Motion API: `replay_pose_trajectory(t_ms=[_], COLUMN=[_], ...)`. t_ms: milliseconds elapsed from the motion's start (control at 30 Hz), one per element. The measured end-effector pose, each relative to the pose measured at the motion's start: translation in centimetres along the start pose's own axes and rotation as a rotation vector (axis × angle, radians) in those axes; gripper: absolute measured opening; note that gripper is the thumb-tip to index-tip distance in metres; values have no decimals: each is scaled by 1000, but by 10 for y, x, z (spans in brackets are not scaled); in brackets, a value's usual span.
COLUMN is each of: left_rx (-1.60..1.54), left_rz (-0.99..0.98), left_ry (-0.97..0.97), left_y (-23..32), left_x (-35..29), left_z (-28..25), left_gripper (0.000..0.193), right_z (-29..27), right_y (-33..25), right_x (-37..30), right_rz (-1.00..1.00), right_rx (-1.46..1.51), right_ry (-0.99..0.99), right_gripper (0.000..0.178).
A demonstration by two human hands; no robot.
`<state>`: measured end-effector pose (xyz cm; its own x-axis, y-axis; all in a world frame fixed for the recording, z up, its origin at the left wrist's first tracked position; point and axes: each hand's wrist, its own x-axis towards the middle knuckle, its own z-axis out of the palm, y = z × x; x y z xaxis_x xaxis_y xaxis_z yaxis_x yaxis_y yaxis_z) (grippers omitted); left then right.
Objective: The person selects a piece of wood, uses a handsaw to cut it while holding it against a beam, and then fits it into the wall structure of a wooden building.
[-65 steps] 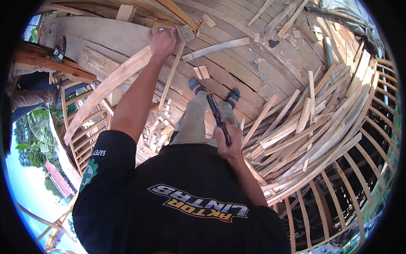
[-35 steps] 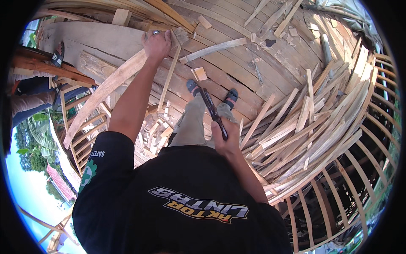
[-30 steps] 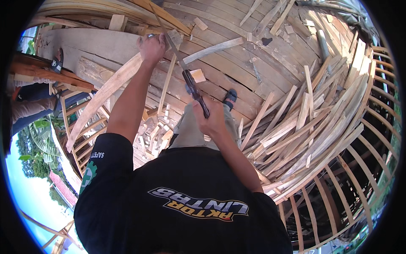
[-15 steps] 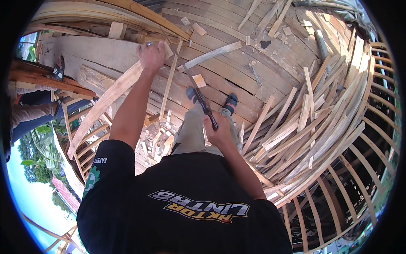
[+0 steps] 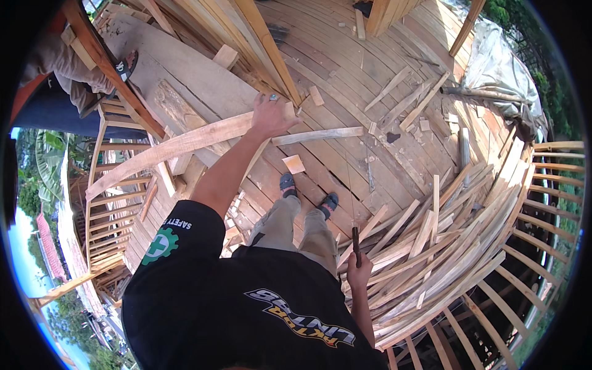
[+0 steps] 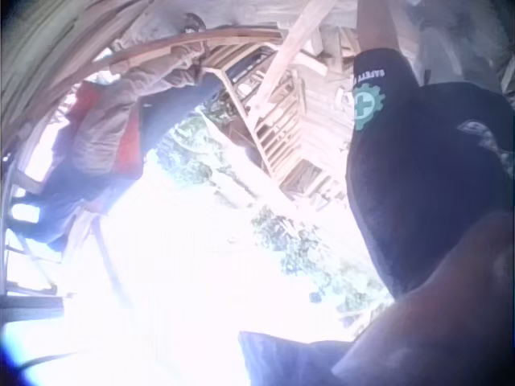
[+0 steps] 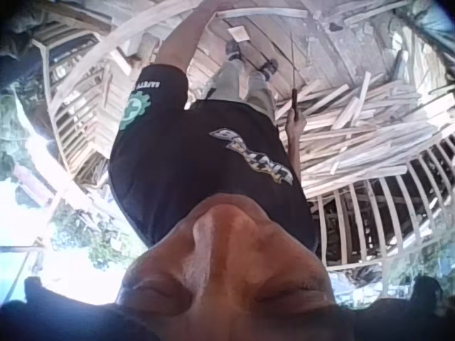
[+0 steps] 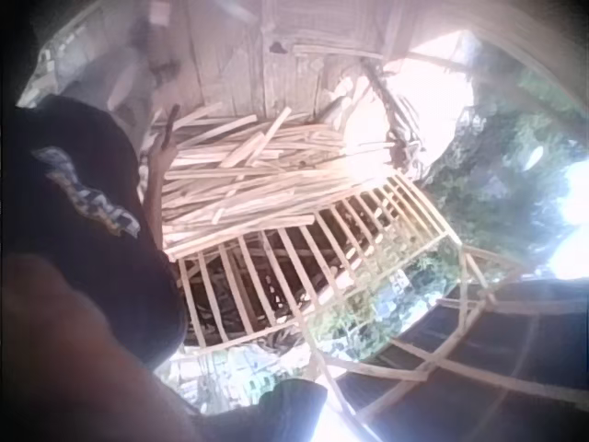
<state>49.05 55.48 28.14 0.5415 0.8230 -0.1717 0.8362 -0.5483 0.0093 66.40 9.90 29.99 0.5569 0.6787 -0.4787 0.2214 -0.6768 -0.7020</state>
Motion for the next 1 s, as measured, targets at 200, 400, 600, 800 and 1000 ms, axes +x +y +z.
replay_pose_trajectory(t_ms=[200,400,600,800,1000], left_rx=[76,-215,-270,-345,-311], left_rz=[202,59,17,-143,-428], left_ry=[242,299,366,470,574], left_y=[-5,-20,-47,-99,-164], left_x=[-17,-43,-72,-128,-191], left_z=[-10,-85,-144,-262,-330], left_gripper=[62,39,35,42,45], right_z=[2,7,28,91,198], right_y=[-35,-84,-118,-185,-274], right_x=[16,38,55,88,144], right_rz=[-203,-448,-710,-1118,-1346], right_rx=[49,54,38,-77,-408], right_ry=[11,33,-6,-23,73], right_gripper=[26,27,25,22,23])
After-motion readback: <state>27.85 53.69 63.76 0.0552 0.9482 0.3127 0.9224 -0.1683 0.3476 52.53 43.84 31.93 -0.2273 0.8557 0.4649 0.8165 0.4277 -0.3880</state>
